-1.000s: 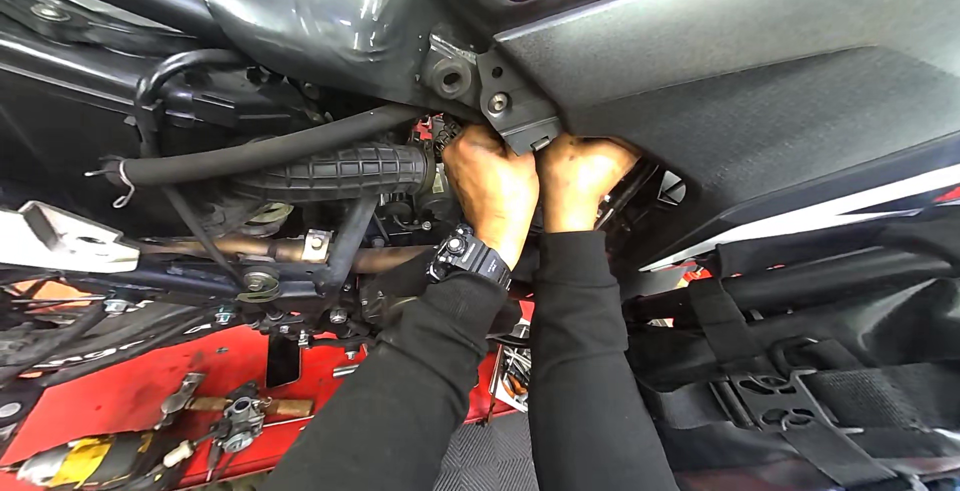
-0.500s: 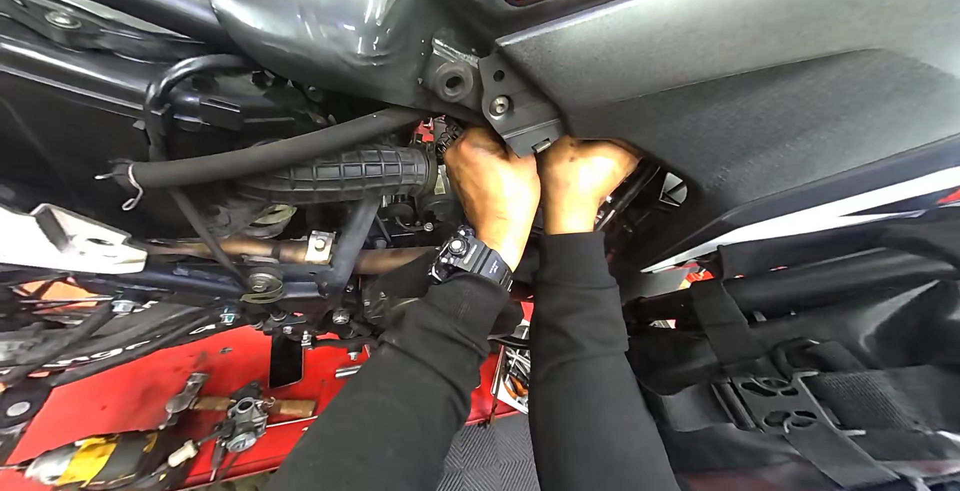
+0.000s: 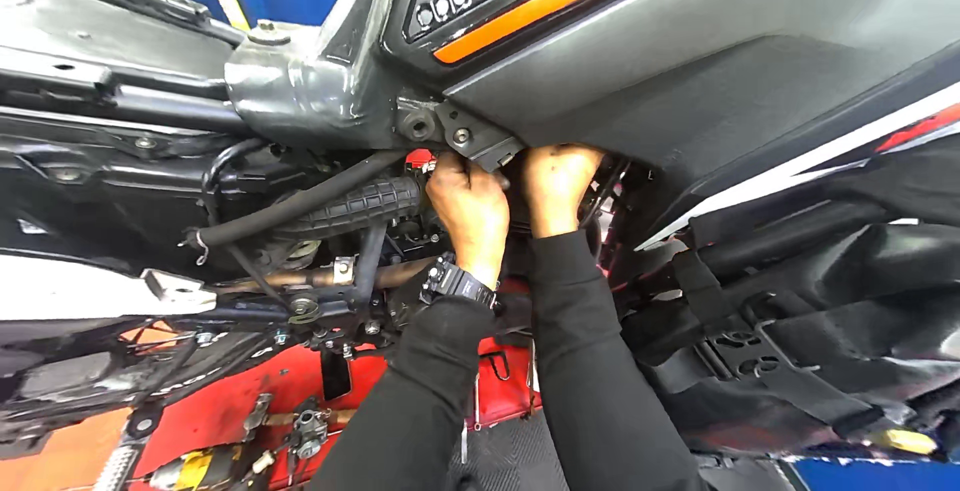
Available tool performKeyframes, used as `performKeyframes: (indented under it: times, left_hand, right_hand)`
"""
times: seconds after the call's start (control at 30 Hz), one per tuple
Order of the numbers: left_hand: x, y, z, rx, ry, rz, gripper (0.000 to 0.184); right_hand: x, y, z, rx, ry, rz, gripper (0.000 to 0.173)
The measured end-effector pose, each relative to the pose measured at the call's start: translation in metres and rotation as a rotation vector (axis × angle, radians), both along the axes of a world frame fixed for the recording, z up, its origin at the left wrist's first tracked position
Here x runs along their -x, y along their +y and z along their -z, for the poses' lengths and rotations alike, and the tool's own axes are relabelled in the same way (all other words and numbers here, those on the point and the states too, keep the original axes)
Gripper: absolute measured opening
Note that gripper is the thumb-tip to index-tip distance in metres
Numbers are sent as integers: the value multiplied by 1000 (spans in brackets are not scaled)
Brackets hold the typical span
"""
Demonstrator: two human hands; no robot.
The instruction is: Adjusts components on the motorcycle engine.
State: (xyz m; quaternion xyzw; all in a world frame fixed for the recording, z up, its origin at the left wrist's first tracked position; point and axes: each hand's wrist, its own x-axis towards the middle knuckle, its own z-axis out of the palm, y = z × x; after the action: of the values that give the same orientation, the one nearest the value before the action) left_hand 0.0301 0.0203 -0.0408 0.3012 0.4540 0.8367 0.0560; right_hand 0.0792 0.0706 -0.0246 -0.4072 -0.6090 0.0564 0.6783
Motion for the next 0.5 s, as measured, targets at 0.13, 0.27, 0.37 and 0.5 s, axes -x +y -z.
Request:
performKeyframes:
  times: [0.13,0.27,0.37,0.5]
  left_hand:
    - [-11,-38,4,38,-131,94,26]
    - [-27,-127,36,135,-24,240,37]
    - [-42,-183,83,180,92,242,35]
    - [-71,-245,159,441,117,383,33]
  right_hand:
    - [3,-11,0,33,317,-160,10]
    - [-18,-60,26,67,515,-492,16]
    - [-68,-134,66,254,212,-643,22]
    - [-116,-208,172,378,-162,-634,19]
